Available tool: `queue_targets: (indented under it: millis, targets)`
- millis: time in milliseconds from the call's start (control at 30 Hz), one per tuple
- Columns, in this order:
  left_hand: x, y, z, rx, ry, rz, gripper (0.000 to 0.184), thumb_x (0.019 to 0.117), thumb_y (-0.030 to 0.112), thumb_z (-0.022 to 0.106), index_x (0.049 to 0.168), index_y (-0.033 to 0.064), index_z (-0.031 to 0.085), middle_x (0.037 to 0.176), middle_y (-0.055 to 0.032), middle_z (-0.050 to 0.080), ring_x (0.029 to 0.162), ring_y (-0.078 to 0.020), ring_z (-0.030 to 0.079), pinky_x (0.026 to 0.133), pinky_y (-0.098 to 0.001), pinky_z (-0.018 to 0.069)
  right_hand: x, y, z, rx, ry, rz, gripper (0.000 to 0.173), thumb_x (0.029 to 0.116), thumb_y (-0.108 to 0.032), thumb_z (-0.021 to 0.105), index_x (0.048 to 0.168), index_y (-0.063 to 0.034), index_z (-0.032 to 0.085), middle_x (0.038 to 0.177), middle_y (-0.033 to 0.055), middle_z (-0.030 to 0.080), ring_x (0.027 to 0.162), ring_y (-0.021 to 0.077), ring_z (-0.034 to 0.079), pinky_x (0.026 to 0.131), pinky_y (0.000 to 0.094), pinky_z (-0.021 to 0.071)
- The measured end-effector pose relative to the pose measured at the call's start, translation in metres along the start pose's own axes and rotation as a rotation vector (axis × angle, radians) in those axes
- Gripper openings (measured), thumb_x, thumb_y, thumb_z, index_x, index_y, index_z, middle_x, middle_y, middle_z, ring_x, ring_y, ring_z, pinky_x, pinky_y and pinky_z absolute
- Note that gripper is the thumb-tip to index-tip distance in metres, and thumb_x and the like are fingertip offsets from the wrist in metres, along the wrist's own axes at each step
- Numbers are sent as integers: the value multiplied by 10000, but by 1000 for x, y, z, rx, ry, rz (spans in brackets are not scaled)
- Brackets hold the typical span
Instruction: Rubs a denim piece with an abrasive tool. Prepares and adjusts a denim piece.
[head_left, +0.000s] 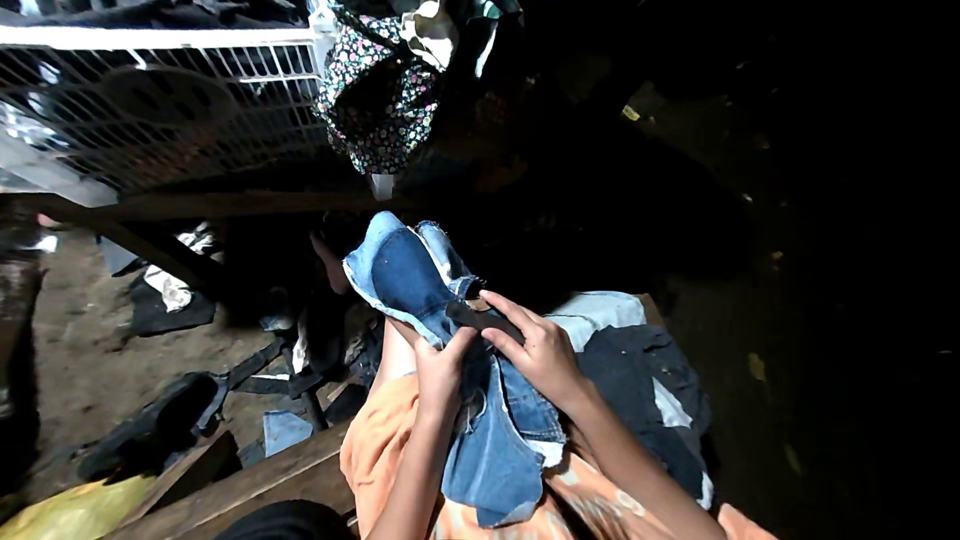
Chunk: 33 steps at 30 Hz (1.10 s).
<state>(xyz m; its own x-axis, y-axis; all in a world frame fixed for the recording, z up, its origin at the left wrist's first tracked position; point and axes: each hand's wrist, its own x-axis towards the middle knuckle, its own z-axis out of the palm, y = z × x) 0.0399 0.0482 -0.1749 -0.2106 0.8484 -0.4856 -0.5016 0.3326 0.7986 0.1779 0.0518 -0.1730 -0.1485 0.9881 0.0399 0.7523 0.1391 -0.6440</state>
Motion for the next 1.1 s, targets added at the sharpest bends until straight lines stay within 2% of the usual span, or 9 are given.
queue_targets:
  millis: [233,433,500,600,733,800,900,967,1100]
  targets:
    - [3,-14,-9,64,18,114,367,786,-109,680,1123,-43,553,879,0,719,832,-35,706,797,-230,605,7,11,21,390,-73,-6,388,1014,-284,599,1293,-33,695,1230,104,725,1109,144,696,978,321,542]
    - [10,-23,-13,139,-10,209,300,828,-57,702,1103,-63,584,908,-2,718,867,-24,699,839,-217,590,17,7,32,566,-43,81,322,1018,-189,591,1212,42,703,1192,107,726,1058,46,680,951,218,528]
    - [11,-22,-15,151,-23,190,253,823,-60,695,1061,-50,611,876,8,725,836,-27,704,811,-227,597,24,5,20,788,-146,269,285,1026,-132,555,1194,61,682,987,-31,693,769,-87,545,713,104,449]
    - [8,-12,-17,169,-3,89,368,796,-76,709,1130,-55,555,881,7,715,820,-25,703,786,-222,601,41,14,-3,1006,-485,469,284,1064,-155,458,1207,-1,650,641,-144,488,505,-64,380,478,117,321]
    - [9,-4,-13,204,68,-7,544,789,-17,758,1249,-95,480,946,-46,701,838,-33,699,786,-216,597,44,10,-7,1008,-541,451,278,1064,-159,471,1211,-9,652,675,-138,508,516,-70,384,479,110,319]
    - [12,-5,-13,207,47,14,571,795,2,775,1267,-104,472,964,-59,707,861,-37,704,813,-223,600,37,6,-3,892,-431,339,294,1044,-147,520,1239,24,658,924,-78,636,681,-85,482,618,101,400]
    - [14,-7,-12,242,45,51,468,740,-28,738,1163,-76,542,897,-38,706,822,-37,699,774,-224,598,20,7,-1,481,-327,132,441,1043,-322,549,1386,-55,625,1340,89,668,1156,114,657,1000,332,517]
    - [13,-7,-12,236,39,34,472,740,-45,727,1172,-77,538,913,-52,705,834,-48,698,781,-235,598,10,7,1,271,-246,86,526,1031,-444,529,1443,-124,595,1278,125,699,1086,266,702,904,504,550]
    - [9,-3,-9,210,39,8,344,788,-62,709,1103,-41,571,847,-16,708,782,-40,699,741,-225,601,-4,11,6,160,-126,57,552,1013,-482,534,1443,-142,600,1142,133,740,863,295,724,710,505,569]
